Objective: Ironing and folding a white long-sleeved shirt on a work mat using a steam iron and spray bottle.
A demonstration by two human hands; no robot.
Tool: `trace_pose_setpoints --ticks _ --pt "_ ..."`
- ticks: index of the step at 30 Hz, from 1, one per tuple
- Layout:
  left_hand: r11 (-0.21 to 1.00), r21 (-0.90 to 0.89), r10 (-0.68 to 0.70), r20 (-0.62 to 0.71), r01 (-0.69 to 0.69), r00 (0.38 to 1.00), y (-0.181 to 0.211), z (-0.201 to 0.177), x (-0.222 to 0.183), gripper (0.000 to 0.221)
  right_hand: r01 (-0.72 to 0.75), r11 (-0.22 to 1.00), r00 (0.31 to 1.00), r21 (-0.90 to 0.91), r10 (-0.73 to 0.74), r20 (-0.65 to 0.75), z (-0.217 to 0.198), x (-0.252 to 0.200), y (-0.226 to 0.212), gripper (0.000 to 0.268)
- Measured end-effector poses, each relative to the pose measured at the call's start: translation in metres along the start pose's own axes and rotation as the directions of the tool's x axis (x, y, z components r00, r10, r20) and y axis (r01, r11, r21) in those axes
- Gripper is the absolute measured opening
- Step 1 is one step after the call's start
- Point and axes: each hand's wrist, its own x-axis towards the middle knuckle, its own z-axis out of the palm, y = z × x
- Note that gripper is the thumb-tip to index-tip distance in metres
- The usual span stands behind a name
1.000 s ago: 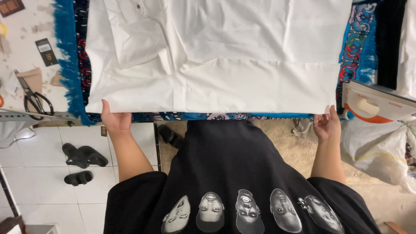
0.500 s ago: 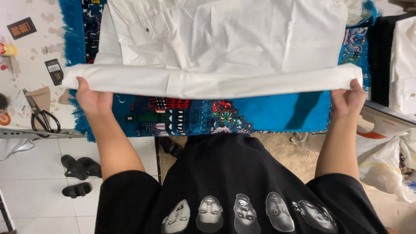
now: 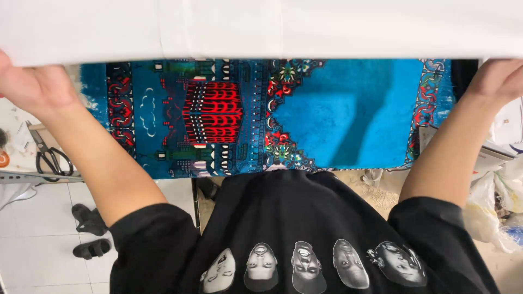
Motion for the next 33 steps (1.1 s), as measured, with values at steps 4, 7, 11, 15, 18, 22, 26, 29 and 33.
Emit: trace_pose_setpoints --ticks 4,7,11,15,18,22,26,29,33 --pt "0.994 -0.112 -0.031 -0.43 -0.019 0.902 -0.024 0.041 -0.099 0.061 0.018 0.995 0.964 0.095 0.008 -0.265 0.016 -0.105 0.05 0.057" --pt "0.989 -0.103 -0.148 -0.501 0.111 0.853 -0.026 -0.028 -0.122 0.059 -0.085 0.996 0.926 -0.033 0.067 -0.372 -0.072 -0.15 0.05 0.052" --pt "0.932 0.074 -0.263 -0.535 0.354 0.803 -0.024 -0.109 -0.153 0.061 -0.261 0.954 0.815 -0.145 0.138 -0.563 -0.171 -0.208 0.03 0.046" --pt "0.873 0.245 -0.148 -0.69 0.422 0.708 -0.023 -0.154 -0.181 0.055 -0.303 0.911 0.711 -0.281 0.02 -0.702 -0.172 -0.237 0.027 0.04" --pt "0.802 0.364 0.0 -0.792 0.473 0.61 -0.019 -0.144 -0.198 0.056 -0.348 0.81 0.613 -0.472 -0.184 -0.769 -0.185 -0.237 0.017 0.034" --pt "0.649 0.468 -0.037 -0.768 0.6 0.639 -0.005 -0.159 -0.208 0.057 -0.558 0.361 0.613 -0.747 -0.427 -0.665 -0.203 -0.231 0.006 0.046" --pt "0.645 0.501 -0.056 -0.722 0.577 0.69 0.012 -0.174 -0.221 0.032 -0.539 -0.362 0.732 -0.761 -0.648 -0.21 -0.188 -0.24 0.015 0.028" --pt "0.583 0.561 0.053 -0.747 0.587 0.663 0.015 -0.172 -0.221 0.022 -0.202 -0.898 0.929 -0.39 -0.303 0.215 -0.152 -0.264 0.041 0.041" --pt "0.566 0.563 0.151 -0.788 0.602 0.597 0.012 -0.161 -0.213 0.038 -0.085 -0.929 0.977 -0.36 -0.008 -0.211 -0.122 -0.279 0.074 0.068"
